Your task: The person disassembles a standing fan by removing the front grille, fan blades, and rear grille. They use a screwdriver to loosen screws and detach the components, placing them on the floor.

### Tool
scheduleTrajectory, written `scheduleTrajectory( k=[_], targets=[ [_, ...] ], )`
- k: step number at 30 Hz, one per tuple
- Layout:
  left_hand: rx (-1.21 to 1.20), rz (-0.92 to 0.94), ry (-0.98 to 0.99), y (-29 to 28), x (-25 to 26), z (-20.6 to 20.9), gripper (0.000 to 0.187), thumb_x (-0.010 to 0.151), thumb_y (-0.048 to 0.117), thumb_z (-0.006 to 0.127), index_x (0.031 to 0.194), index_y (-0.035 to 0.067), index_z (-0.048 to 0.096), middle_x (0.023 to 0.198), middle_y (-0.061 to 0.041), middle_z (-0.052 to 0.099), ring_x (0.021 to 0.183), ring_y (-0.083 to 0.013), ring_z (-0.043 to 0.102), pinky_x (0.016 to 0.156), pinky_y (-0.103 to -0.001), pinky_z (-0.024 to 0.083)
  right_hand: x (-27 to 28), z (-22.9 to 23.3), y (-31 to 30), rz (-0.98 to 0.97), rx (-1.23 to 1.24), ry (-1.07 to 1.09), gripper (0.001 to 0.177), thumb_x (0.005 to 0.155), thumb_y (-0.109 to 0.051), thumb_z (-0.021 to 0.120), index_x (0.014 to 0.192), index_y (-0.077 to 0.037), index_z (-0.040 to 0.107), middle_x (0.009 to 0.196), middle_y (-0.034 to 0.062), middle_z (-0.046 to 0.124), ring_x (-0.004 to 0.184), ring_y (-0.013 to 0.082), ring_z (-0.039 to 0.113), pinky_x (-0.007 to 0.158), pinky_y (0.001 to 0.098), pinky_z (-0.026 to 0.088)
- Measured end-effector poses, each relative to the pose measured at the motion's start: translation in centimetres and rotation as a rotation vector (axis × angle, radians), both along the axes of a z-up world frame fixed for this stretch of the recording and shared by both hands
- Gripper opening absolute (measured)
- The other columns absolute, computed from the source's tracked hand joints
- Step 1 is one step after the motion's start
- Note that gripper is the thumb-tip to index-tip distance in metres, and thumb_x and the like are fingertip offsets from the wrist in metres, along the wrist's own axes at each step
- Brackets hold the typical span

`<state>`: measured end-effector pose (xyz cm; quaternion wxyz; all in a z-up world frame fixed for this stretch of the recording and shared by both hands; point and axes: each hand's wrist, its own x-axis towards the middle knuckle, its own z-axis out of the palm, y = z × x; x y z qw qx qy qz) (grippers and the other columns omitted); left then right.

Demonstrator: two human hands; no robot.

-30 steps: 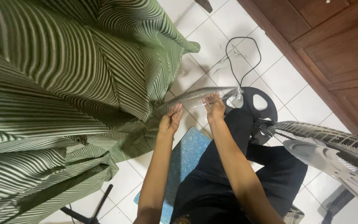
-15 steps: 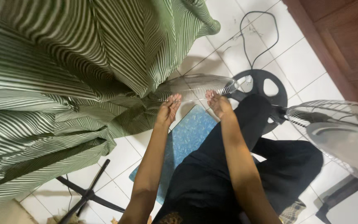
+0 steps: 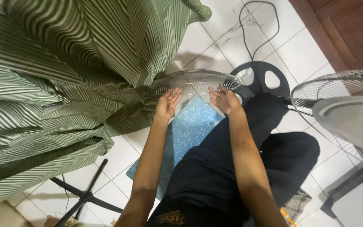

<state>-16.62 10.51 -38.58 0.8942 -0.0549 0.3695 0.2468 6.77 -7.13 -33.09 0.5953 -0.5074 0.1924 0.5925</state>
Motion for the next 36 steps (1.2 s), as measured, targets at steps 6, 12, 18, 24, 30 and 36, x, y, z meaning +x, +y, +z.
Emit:
scheduleTrajectory(
  k=[6, 12, 18, 24, 30, 36],
  targets=[
    [-0.029, -0.038, 0.066, 0.2, 0.0, 0.4, 0.027, 0.096, 0.008, 0.063, 0.116, -0.006, 0.053, 0.124, -0.027, 0.062, 0.124, -0.0406, 0.062, 0.106, -0.053, 0.047, -0.4, -0.9, 0.8, 0.006, -0.156, -0.039, 0.049, 0.101, -0.04, 0.05, 0.139, -0.009, 0.043, 0.132, 0.0119, 0.066, 0.115, 0.022, 0.06, 0.096, 0.0395, 0.048],
    [0.028, -0.055, 0.109, 0.2, -0.2, -0.3, 0.033, 0.092, 0.015, 0.073, 0.116, -0.003, 0.059, 0.118, -0.019, 0.065, 0.118, -0.0332, 0.064, 0.103, -0.053, 0.05, -0.2, -0.3, 1.2, -0.016, -0.225, -0.051, 0.069, 0.097, -0.046, 0.059, 0.141, 0.002, 0.037, 0.13, 0.0129, 0.068, 0.113, 0.0232, 0.064, 0.093, 0.0409, 0.051],
    [0.029, -0.052, 0.143, -0.1, -0.1, -0.4, 0.028, 0.093, 0.016, 0.071, 0.113, 0.001, 0.059, 0.115, -0.017, 0.067, 0.115, -0.0319, 0.066, 0.105, -0.054, 0.052, -0.7, -0.2, 1.0, -0.053, -0.23, -0.06, 0.06, 0.096, -0.043, 0.061, 0.133, 0.0, 0.04, 0.123, 0.0139, 0.071, 0.106, 0.023, 0.067, 0.09, 0.0404, 0.053],
    [0.027, -0.044, 0.119, 0.0, 0.3, 0.3, 0.013, 0.096, 0.007, 0.058, 0.107, 0.001, 0.058, 0.117, -0.019, 0.069, 0.118, -0.0348, 0.067, 0.106, -0.052, 0.054, -0.6, -1.3, 0.7, -0.049, -0.183, -0.088, 0.033, 0.1, -0.036, 0.055, 0.122, -0.012, 0.046, 0.12, 0.0118, 0.07, 0.1, 0.0206, 0.064, 0.085, 0.0371, 0.052],
    [0.114, -0.051, 0.082, -0.1, -0.5, 0.1, 0.006, 0.103, 0.003, 0.052, 0.105, -0.002, 0.056, 0.119, -0.019, 0.067, 0.121, -0.0345, 0.066, 0.109, -0.05, 0.053, -0.5, -1.6, 0.6, -0.035, -0.106, -0.135, 0.026, 0.105, -0.029, 0.049, 0.12, -0.008, 0.049, 0.119, 0.0141, 0.072, 0.099, 0.0213, 0.066, 0.081, 0.0355, 0.054],
    [0.025, -0.022, 0.1, -0.3, -1.6, -0.8, 0.013, 0.099, 0.002, 0.052, 0.109, -0.005, 0.056, 0.124, -0.023, 0.066, 0.122, -0.0372, 0.064, 0.105, -0.051, 0.048, -1.1, -0.7, 0.8, -0.049, -0.162, -0.083, 0.03, 0.103, -0.027, 0.048, 0.124, -0.007, 0.051, 0.116, 0.0135, 0.07, 0.101, 0.0232, 0.065, 0.08, 0.0378, 0.054]
  ],
)
